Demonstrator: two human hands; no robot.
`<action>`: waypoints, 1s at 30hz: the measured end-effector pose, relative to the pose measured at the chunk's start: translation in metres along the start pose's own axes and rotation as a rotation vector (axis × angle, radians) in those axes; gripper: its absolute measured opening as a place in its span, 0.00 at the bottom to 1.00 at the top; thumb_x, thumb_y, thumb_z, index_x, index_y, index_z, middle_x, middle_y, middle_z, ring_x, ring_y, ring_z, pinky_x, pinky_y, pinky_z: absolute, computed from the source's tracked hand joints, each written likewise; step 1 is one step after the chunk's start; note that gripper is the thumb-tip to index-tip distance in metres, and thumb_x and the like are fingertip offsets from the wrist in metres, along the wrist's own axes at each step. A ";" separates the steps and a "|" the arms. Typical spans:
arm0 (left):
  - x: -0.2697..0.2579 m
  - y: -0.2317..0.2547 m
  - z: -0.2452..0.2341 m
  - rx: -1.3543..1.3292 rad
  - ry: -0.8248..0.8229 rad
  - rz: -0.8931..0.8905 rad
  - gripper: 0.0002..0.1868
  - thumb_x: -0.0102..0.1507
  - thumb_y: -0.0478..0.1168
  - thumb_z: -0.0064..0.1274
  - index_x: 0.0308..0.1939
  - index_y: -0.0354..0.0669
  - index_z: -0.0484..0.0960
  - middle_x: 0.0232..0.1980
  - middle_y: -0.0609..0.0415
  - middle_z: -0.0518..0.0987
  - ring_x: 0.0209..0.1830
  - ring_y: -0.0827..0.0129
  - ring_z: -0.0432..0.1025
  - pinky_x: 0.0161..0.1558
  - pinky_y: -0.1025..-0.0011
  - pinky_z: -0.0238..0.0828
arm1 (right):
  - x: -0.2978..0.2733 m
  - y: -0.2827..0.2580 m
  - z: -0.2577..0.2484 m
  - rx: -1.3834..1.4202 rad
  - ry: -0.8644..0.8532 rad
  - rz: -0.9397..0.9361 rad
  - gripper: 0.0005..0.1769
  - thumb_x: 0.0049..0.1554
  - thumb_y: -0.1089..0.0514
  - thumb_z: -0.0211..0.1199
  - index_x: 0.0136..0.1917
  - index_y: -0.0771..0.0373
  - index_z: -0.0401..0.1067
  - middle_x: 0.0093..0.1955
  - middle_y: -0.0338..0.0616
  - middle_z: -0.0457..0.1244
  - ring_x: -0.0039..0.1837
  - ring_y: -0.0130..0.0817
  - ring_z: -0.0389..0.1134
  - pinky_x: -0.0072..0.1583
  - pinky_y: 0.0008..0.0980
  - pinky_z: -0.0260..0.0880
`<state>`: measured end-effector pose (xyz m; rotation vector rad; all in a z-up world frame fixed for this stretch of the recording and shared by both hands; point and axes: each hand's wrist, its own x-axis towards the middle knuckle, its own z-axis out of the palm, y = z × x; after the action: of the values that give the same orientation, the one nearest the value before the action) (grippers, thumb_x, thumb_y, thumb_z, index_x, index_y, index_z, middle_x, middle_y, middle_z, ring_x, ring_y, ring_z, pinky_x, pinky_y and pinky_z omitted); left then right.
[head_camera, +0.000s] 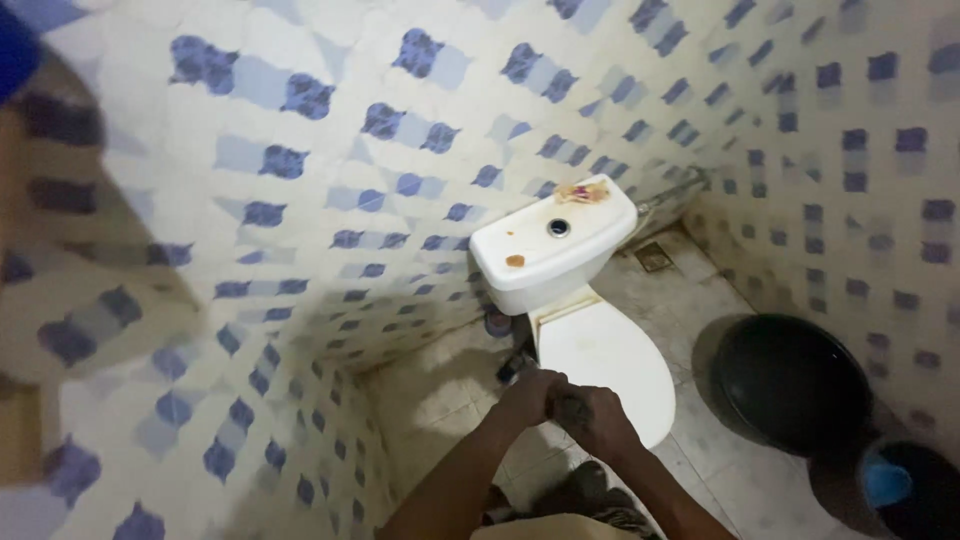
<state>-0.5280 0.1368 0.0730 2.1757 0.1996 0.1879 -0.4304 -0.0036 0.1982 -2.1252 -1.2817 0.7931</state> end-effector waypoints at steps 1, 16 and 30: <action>0.000 -0.009 0.005 -0.006 -0.013 0.014 0.11 0.54 0.37 0.63 0.37 0.40 0.80 0.39 0.40 0.80 0.42 0.43 0.75 0.44 0.50 0.70 | -0.002 -0.002 0.000 -0.002 0.013 0.015 0.14 0.51 0.53 0.69 0.47 0.63 0.80 0.41 0.53 0.73 0.42 0.49 0.75 0.45 0.42 0.74; 0.027 -0.050 -0.025 -0.142 0.049 0.019 0.12 0.53 0.32 0.62 0.37 0.35 0.76 0.38 0.38 0.76 0.39 0.41 0.73 0.39 0.52 0.69 | 0.048 -0.023 0.008 0.140 0.144 0.069 0.13 0.51 0.58 0.69 0.49 0.65 0.81 0.42 0.56 0.72 0.43 0.47 0.75 0.46 0.40 0.74; 0.020 -0.119 -0.016 -0.074 -0.142 0.632 0.10 0.54 0.42 0.60 0.30 0.42 0.75 0.34 0.41 0.76 0.38 0.40 0.73 0.40 0.48 0.69 | 0.036 -0.070 0.091 0.310 0.634 0.274 0.10 0.55 0.59 0.66 0.49 0.66 0.80 0.40 0.50 0.75 0.40 0.38 0.77 0.46 0.35 0.76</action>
<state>-0.5210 0.2216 -0.0145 2.1050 -0.5746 0.3850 -0.5232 0.0702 0.1766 -2.0687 -0.5116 0.3345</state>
